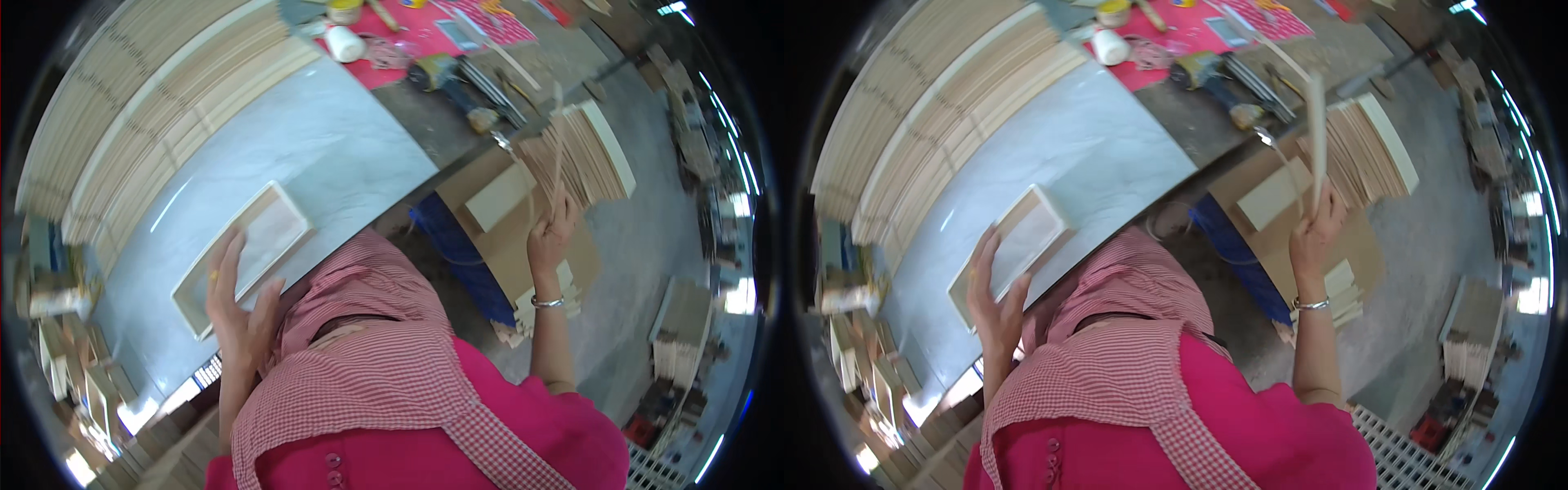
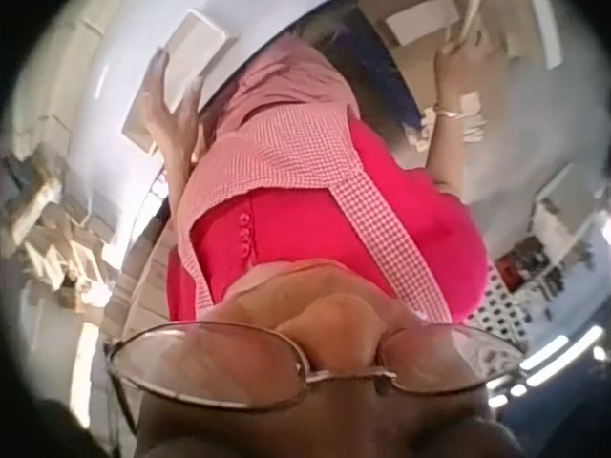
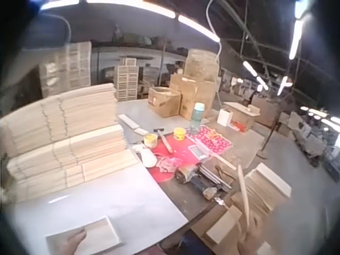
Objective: The person assembles small rectangular wooden boxes by hand. They apply glue to the edges of wooden frames, attach side panels, and secure the joints using a pneumatic nail gun. The person also uses pliers to adjust nails and places the finished boxes into a stack.
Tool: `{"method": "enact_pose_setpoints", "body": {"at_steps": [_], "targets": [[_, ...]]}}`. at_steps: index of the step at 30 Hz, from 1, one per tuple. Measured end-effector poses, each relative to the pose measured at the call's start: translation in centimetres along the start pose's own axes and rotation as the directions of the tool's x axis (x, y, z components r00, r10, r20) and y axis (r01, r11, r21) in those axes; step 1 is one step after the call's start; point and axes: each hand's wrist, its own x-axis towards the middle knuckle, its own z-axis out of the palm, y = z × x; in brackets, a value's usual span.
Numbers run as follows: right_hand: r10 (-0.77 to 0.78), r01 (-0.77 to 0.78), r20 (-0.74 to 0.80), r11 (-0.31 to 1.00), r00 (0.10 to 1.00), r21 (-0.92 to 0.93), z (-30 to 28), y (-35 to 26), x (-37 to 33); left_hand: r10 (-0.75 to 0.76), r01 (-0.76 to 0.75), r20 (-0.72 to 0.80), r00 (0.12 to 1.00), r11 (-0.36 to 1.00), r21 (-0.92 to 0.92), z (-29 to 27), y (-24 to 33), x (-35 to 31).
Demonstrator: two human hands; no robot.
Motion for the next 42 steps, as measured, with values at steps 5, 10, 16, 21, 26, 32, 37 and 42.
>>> {"method": "enact_pose_setpoints", "body": {"at_steps": [5,10,16,21,26,32,37,42], "targets": [[-0.734,0.62,0.245,0.671,0.634,0.407,2.3,-14.9,4.5,-0.328,0.455,0.505,0.798,-0.222,-0.862,-1.3,1.5,3.1],[-0.946,0.796,0.249,0.311,0.207,0.519,4.4,-24.4,5.9,-0.479,0.387,0.345,0.807,-0.012,-0.922,-3.4,-2.1,-1.3],[-0.96,0.699,0.281,0.195,-0.009,0.689,6.5,-31.8,6.8,-0.553,0.227,0.171,0.816,0.035,-0.973,-6.6,-6.4,-7.5],[-0.986,0.578,0.167,0.137,0.001,0.805,7.1,-35.7,5.9,-0.667,0.295,0.043,0.744,0.27,-0.917,-8.9,-8.7,-9.7],[-0.978,0.621,0.209,0.153,-0.017,0.768,8.8,-36.0,4.7,-0.662,0.58,-0.32,0.678,0.749,-0.321,-8.5,-11.1,-13.8],[-0.969,0.629,0.243,0.158,-0.05,0.761,8.8,-36.1,3.5,-0.604,0.58,-0.308,0.735,0.796,-0.176,-6.4,-10.1,-14.2],[-0.962,0.592,0.266,0.181,-0.058,0.785,9.6,-35.7,2.8,-0.564,0.594,-0.381,0.733,0.803,-0.045,-5.7,-9.7,-13.9],[-0.957,0.576,0.284,0.201,-0.056,0.792,11.1,-34.7,2.1,-0.495,0.561,-0.395,0.774,0.825,0.065,-5.5,-9.8,-13.6]]}}
